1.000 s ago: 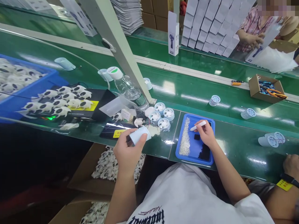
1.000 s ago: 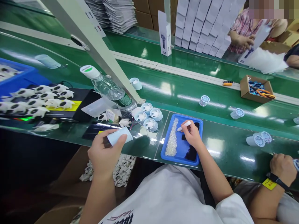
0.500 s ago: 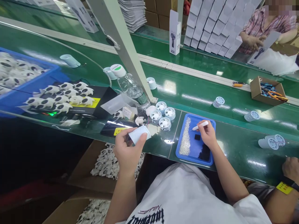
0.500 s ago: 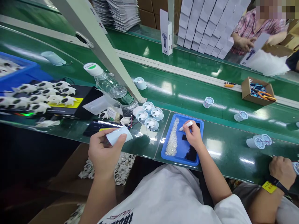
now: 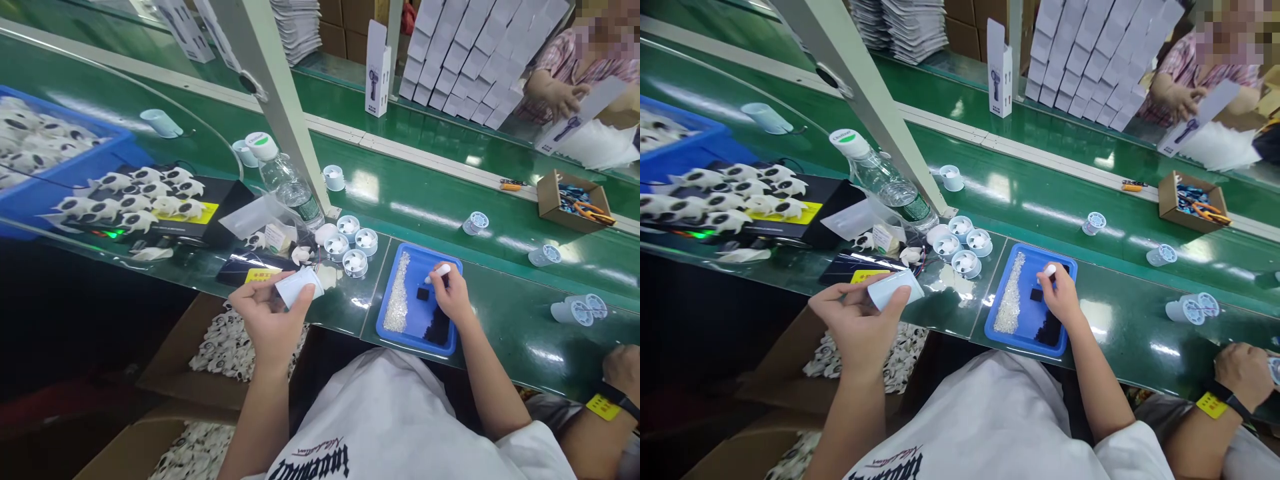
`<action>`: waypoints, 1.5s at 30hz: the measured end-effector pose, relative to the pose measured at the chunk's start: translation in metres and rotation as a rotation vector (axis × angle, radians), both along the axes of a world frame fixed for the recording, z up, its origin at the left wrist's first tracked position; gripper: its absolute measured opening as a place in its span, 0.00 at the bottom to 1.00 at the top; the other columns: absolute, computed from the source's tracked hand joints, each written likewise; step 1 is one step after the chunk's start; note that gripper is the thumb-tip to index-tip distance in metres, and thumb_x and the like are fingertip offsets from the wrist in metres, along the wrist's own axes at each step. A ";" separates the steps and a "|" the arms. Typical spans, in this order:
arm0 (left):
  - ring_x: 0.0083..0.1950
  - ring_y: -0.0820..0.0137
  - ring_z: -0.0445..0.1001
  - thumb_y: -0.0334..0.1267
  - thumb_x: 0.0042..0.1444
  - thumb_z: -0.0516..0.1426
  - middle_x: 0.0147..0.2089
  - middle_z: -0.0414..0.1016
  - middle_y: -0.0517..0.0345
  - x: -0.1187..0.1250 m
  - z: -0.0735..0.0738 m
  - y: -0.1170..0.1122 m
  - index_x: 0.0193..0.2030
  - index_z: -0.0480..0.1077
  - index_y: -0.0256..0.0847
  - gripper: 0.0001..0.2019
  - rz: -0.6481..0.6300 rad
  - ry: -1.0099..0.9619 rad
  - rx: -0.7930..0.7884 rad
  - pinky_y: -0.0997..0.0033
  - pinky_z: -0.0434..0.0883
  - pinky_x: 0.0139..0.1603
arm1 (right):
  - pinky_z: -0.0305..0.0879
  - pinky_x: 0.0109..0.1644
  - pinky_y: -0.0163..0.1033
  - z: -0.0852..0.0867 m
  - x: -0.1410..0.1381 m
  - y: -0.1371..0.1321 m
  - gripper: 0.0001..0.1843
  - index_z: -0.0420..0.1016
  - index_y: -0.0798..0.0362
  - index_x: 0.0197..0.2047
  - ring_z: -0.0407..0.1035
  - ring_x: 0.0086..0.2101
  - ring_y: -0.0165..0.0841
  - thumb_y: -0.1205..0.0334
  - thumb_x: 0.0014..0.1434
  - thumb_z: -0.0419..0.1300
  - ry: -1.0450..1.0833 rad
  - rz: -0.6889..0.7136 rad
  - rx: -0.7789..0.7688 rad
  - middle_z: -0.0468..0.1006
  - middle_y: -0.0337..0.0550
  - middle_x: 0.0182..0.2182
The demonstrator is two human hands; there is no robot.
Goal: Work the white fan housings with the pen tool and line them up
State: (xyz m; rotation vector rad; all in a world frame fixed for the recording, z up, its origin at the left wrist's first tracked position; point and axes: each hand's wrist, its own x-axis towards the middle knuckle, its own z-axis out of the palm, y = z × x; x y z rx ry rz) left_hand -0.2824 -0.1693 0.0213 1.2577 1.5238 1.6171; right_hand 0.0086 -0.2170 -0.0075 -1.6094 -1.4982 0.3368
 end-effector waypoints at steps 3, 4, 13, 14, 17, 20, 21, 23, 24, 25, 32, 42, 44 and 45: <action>0.43 0.64 0.80 0.39 0.36 0.67 0.40 0.78 0.55 -0.001 -0.001 -0.001 0.37 0.53 0.46 0.27 0.000 -0.027 -0.003 0.66 0.78 0.36 | 0.68 0.34 0.42 -0.006 0.005 -0.005 0.09 0.65 0.48 0.38 0.70 0.29 0.34 0.52 0.65 0.53 0.071 -0.024 0.034 0.75 0.42 0.31; 0.44 0.63 0.80 0.40 0.37 0.67 0.41 0.78 0.54 -0.002 -0.001 -0.001 0.36 0.54 0.46 0.26 0.001 -0.023 -0.025 0.66 0.78 0.37 | 0.69 0.35 0.42 -0.008 0.006 -0.006 0.10 0.65 0.48 0.39 0.70 0.29 0.35 0.51 0.65 0.53 0.091 -0.026 0.032 0.75 0.42 0.32; 0.44 0.64 0.80 0.43 0.40 0.66 0.47 0.80 0.48 0.003 0.011 -0.007 0.33 0.63 0.43 0.18 -0.126 -0.012 -0.167 0.67 0.77 0.41 | 0.68 0.33 0.41 -0.006 0.004 -0.003 0.09 0.65 0.49 0.39 0.69 0.27 0.33 0.52 0.65 0.53 0.057 0.005 -0.014 0.76 0.42 0.32; 0.44 0.64 0.80 0.42 0.41 0.66 0.47 0.80 0.49 0.004 0.012 -0.007 0.33 0.63 0.43 0.18 -0.139 -0.030 -0.159 0.67 0.77 0.41 | 0.67 0.33 0.40 -0.005 0.003 -0.003 0.09 0.65 0.49 0.38 0.69 0.26 0.33 0.53 0.65 0.53 0.039 0.003 -0.010 0.75 0.42 0.31; 0.46 0.63 0.80 0.41 0.41 0.67 0.47 0.81 0.49 0.004 0.014 -0.007 0.32 0.63 0.42 0.17 -0.169 -0.093 -0.143 0.68 0.78 0.42 | 0.67 0.33 0.39 -0.002 0.001 -0.004 0.08 0.65 0.49 0.37 0.69 0.26 0.33 0.54 0.65 0.53 -0.015 0.000 0.013 0.75 0.40 0.29; 0.48 0.60 0.80 0.42 0.40 0.68 0.47 0.81 0.48 0.001 0.016 -0.006 0.32 0.66 0.41 0.17 -0.237 -0.188 -0.185 0.67 0.79 0.42 | 0.67 0.33 0.39 -0.003 -0.001 -0.007 0.08 0.65 0.48 0.37 0.70 0.28 0.33 0.54 0.64 0.54 -0.068 0.015 0.037 0.74 0.40 0.29; 0.49 0.59 0.80 0.43 0.40 0.69 0.48 0.81 0.47 0.000 0.017 -0.006 0.33 0.67 0.41 0.18 -0.267 -0.226 -0.210 0.66 0.79 0.42 | 0.67 0.33 0.39 -0.003 -0.001 -0.008 0.08 0.66 0.48 0.37 0.70 0.28 0.34 0.54 0.64 0.54 -0.080 0.018 0.040 0.74 0.40 0.29; 0.50 0.56 0.79 0.46 0.40 0.69 0.50 0.80 0.44 -0.001 0.019 -0.007 0.35 0.70 0.39 0.19 -0.316 -0.304 -0.256 0.64 0.79 0.44 | 0.67 0.33 0.39 -0.004 -0.001 -0.010 0.08 0.66 0.48 0.37 0.70 0.28 0.34 0.53 0.64 0.54 -0.087 -0.008 0.044 0.74 0.39 0.28; 0.51 0.55 0.78 0.48 0.40 0.70 0.51 0.79 0.43 -0.001 0.021 -0.008 0.37 0.72 0.39 0.21 -0.332 -0.340 -0.274 0.63 0.79 0.45 | 0.67 0.32 0.39 -0.003 0.000 -0.012 0.09 0.67 0.48 0.37 0.69 0.27 0.34 0.53 0.64 0.54 -0.081 -0.045 0.052 0.74 0.39 0.28; 0.52 0.55 0.78 0.50 0.40 0.70 0.52 0.79 0.42 -0.001 0.023 -0.008 0.38 0.73 0.39 0.22 -0.342 -0.374 -0.290 0.64 0.79 0.46 | 0.67 0.32 0.39 -0.003 0.001 -0.014 0.09 0.67 0.48 0.37 0.69 0.27 0.34 0.53 0.65 0.53 -0.070 -0.093 0.068 0.74 0.39 0.27; 0.44 0.63 0.78 0.53 0.34 0.72 0.50 0.78 0.50 0.001 0.031 -0.007 0.38 0.79 0.40 0.26 -0.314 -0.489 -0.371 0.73 0.78 0.40 | 0.67 0.32 0.38 -0.005 0.002 -0.034 0.09 0.66 0.48 0.38 0.69 0.26 0.33 0.53 0.67 0.51 -0.019 -0.279 0.114 0.74 0.38 0.26; 0.30 0.71 0.73 0.53 0.31 0.72 0.31 0.75 0.56 0.006 0.030 -0.007 0.32 0.78 0.39 0.24 -0.320 -0.490 -0.369 0.75 0.73 0.28 | 0.72 0.33 0.41 -0.016 0.004 -0.026 0.12 0.67 0.50 0.41 0.73 0.29 0.34 0.50 0.66 0.52 0.127 -0.217 0.095 0.77 0.44 0.34; 0.30 0.71 0.73 0.54 0.33 0.71 0.30 0.74 0.57 0.005 0.028 -0.007 0.30 0.77 0.39 0.22 -0.345 -0.450 -0.333 0.75 0.74 0.29 | 0.72 0.33 0.41 -0.015 0.004 -0.024 0.12 0.67 0.49 0.41 0.73 0.28 0.34 0.50 0.66 0.52 0.135 -0.204 0.082 0.77 0.44 0.34; 0.30 0.71 0.73 0.54 0.34 0.70 0.30 0.74 0.57 0.004 0.027 -0.007 0.30 0.77 0.39 0.22 -0.350 -0.443 -0.320 0.76 0.73 0.29 | 0.72 0.33 0.41 -0.014 0.004 -0.023 0.11 0.66 0.49 0.41 0.73 0.28 0.34 0.50 0.66 0.52 0.137 -0.196 0.079 0.77 0.43 0.33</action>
